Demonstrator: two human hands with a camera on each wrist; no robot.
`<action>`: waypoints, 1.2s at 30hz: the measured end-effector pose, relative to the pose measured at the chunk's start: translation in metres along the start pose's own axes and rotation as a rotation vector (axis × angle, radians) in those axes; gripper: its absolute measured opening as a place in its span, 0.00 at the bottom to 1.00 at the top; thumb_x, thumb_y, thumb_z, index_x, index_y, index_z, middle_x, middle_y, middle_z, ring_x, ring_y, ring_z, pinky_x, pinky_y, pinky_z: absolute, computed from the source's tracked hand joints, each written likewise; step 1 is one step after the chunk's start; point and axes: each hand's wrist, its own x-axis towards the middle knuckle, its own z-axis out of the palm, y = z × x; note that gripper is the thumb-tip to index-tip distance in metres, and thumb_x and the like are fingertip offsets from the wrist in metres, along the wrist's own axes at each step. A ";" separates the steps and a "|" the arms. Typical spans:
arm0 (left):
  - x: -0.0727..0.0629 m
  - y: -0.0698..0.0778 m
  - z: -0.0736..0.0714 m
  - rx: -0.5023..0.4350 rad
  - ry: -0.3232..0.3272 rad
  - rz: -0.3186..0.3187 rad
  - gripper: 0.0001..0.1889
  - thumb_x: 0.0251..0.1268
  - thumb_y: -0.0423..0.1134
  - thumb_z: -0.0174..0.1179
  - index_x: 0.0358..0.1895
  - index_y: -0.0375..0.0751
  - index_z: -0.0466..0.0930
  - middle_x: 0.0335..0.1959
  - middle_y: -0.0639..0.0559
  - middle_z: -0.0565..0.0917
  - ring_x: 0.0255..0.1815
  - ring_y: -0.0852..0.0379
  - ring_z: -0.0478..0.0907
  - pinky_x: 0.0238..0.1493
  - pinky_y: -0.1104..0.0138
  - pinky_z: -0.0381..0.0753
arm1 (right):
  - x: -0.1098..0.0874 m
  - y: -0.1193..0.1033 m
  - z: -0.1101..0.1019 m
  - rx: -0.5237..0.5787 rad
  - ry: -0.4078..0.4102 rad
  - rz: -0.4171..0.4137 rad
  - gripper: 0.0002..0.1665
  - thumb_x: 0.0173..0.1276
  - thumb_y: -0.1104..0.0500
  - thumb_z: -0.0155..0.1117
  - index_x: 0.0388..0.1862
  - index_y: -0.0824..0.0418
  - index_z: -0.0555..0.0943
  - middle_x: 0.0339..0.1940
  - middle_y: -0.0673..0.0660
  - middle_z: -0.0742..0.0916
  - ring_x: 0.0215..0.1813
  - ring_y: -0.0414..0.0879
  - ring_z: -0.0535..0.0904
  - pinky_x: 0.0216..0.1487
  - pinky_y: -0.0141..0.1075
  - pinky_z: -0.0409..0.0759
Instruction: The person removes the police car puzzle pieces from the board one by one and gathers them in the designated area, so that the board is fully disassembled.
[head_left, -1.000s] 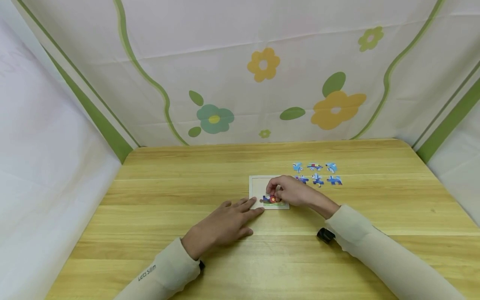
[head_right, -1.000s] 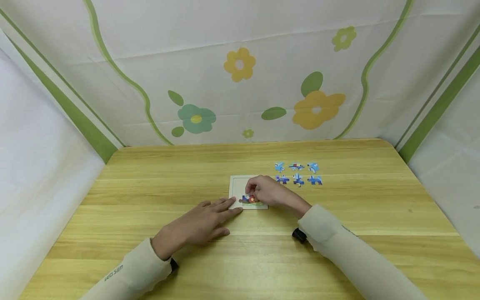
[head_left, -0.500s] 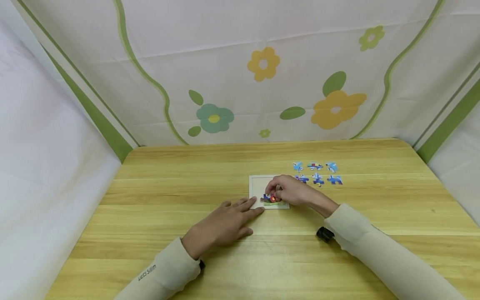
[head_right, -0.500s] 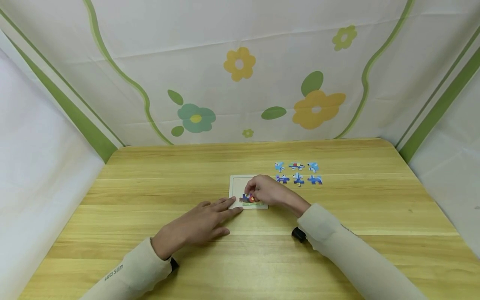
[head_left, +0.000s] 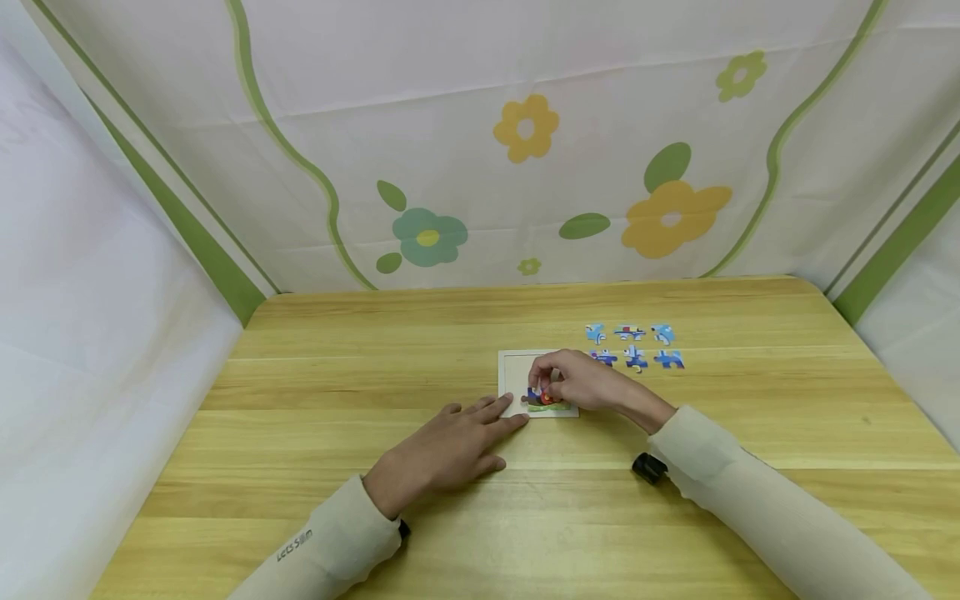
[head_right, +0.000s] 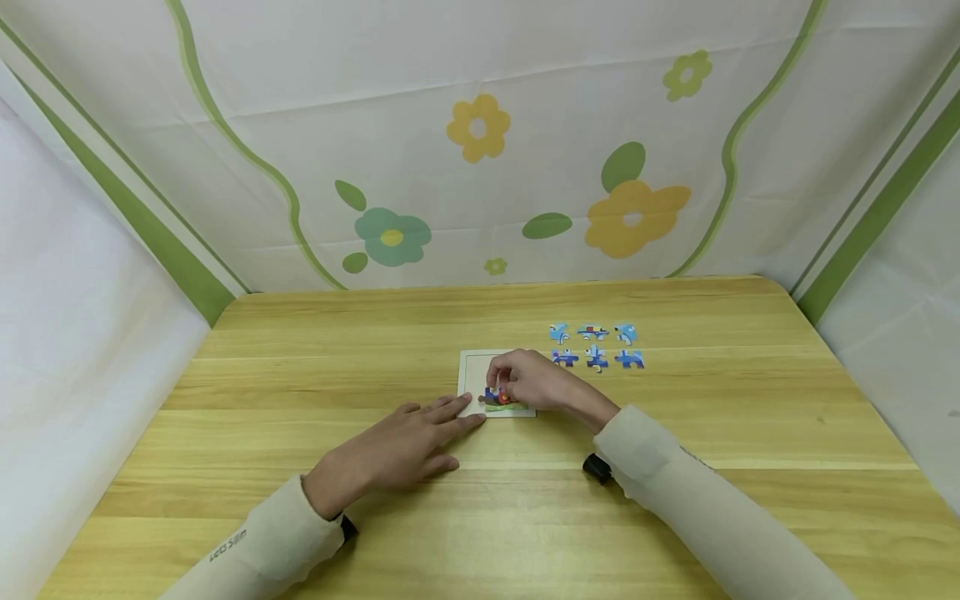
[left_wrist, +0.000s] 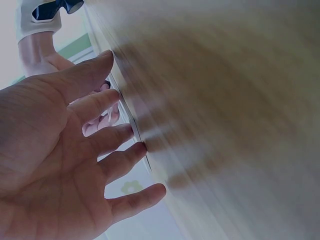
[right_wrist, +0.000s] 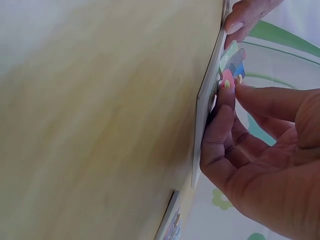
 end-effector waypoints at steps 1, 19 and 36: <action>0.000 0.000 0.000 0.000 0.000 0.000 0.33 0.81 0.55 0.54 0.84 0.60 0.58 0.87 0.50 0.56 0.86 0.50 0.58 0.75 0.42 0.70 | 0.000 0.000 0.000 0.003 0.003 0.003 0.15 0.72 0.76 0.53 0.43 0.62 0.85 0.36 0.58 0.82 0.33 0.46 0.74 0.34 0.33 0.72; 0.001 -0.001 0.000 -0.019 -0.013 -0.005 0.34 0.81 0.55 0.54 0.85 0.61 0.56 0.87 0.51 0.53 0.86 0.50 0.56 0.76 0.42 0.69 | 0.001 0.001 -0.001 0.014 -0.020 -0.026 0.13 0.74 0.74 0.52 0.44 0.64 0.82 0.34 0.56 0.80 0.31 0.45 0.73 0.33 0.32 0.72; 0.004 0.003 0.000 -0.010 -0.006 0.007 0.34 0.82 0.55 0.54 0.85 0.56 0.58 0.87 0.51 0.54 0.87 0.52 0.54 0.80 0.44 0.64 | -0.003 0.002 -0.008 0.066 -0.062 -0.053 0.18 0.77 0.73 0.46 0.53 0.62 0.81 0.34 0.58 0.80 0.34 0.48 0.75 0.36 0.36 0.76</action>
